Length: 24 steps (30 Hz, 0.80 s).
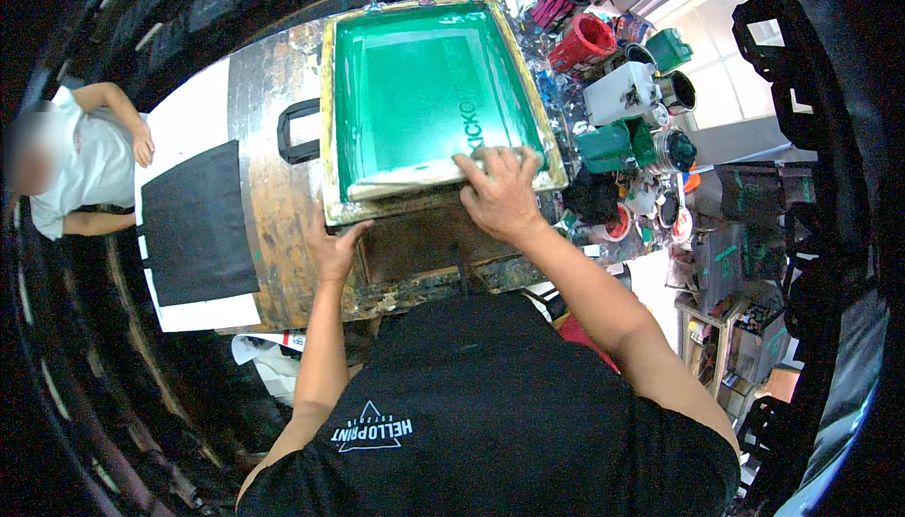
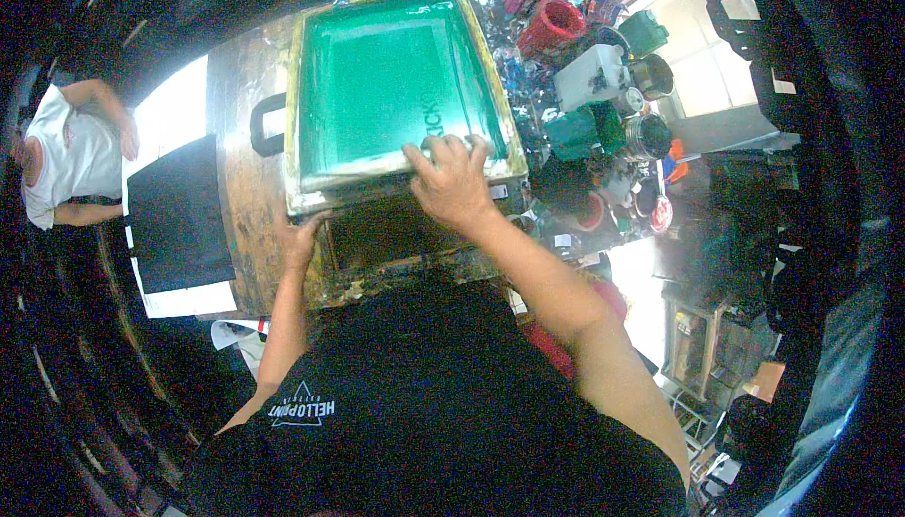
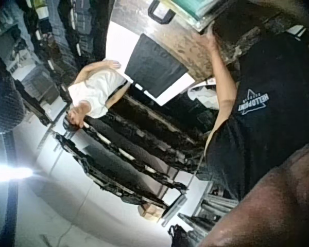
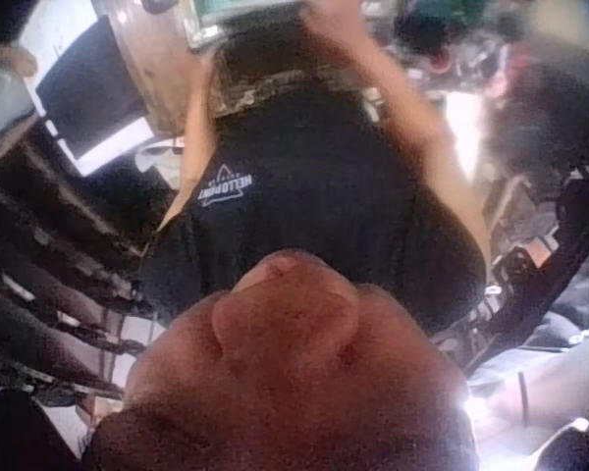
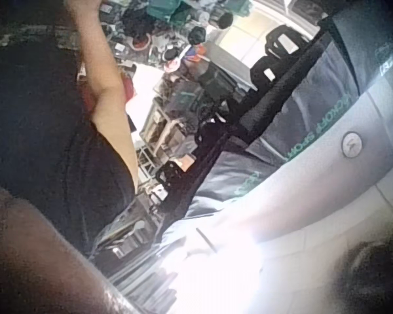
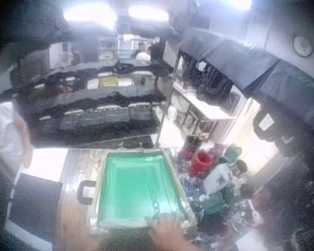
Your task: The person performs screen printing on black tote bags by placing each bag onto a platform, lowering a screen over it, and using a squeegee to apply green ink through the mesh.
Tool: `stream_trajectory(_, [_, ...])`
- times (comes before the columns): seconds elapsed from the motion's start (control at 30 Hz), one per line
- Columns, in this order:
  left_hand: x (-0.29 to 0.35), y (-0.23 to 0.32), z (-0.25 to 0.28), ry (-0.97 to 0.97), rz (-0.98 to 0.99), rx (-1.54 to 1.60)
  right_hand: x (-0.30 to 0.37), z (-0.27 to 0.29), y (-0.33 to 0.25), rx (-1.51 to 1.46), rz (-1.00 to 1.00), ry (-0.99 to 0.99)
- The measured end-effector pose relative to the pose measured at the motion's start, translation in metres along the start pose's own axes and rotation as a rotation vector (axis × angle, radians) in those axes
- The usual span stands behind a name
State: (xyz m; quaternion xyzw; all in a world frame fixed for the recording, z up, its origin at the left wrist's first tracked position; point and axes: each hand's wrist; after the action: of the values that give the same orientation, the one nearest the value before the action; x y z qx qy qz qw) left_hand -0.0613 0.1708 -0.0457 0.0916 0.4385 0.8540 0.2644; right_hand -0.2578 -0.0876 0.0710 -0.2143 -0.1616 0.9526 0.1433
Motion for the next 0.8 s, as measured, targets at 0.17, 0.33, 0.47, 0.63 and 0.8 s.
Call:
stream_trajectory(0.17, [-0.051,0.130,0.040,0.139,-0.086,0.365,-0.085,0.059,0.002,0.209,0.108,0.237])
stream_trajectory(0.33, [-0.097,0.124,0.041,0.186,-0.207,0.151,-0.168,0.101,0.006,0.277,0.158,0.338])
stream_trajectory(0.47, [-0.100,0.040,-0.001,0.126,-0.117,-0.250,-0.190,0.109,0.011,0.277,0.177,0.387])
stream_trajectory(0.63, [-0.045,-0.040,-0.043,-0.047,0.090,-0.723,-0.218,0.112,0.006,0.254,0.165,0.345])
stream_trajectory(0.8, [-0.063,-0.003,-0.042,-0.190,0.205,-0.288,-0.221,0.128,0.012,0.239,0.128,0.319])
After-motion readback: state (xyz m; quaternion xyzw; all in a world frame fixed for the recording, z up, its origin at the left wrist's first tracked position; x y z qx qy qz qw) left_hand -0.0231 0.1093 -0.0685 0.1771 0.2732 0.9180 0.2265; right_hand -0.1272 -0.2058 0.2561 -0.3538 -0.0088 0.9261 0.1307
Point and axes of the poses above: each hand's wrist, its own x-axis away from the middle knuckle, its own z-axis out of the back of the hand, y = z × x, and after that the axes turned 11 degrees about -x, right-handed
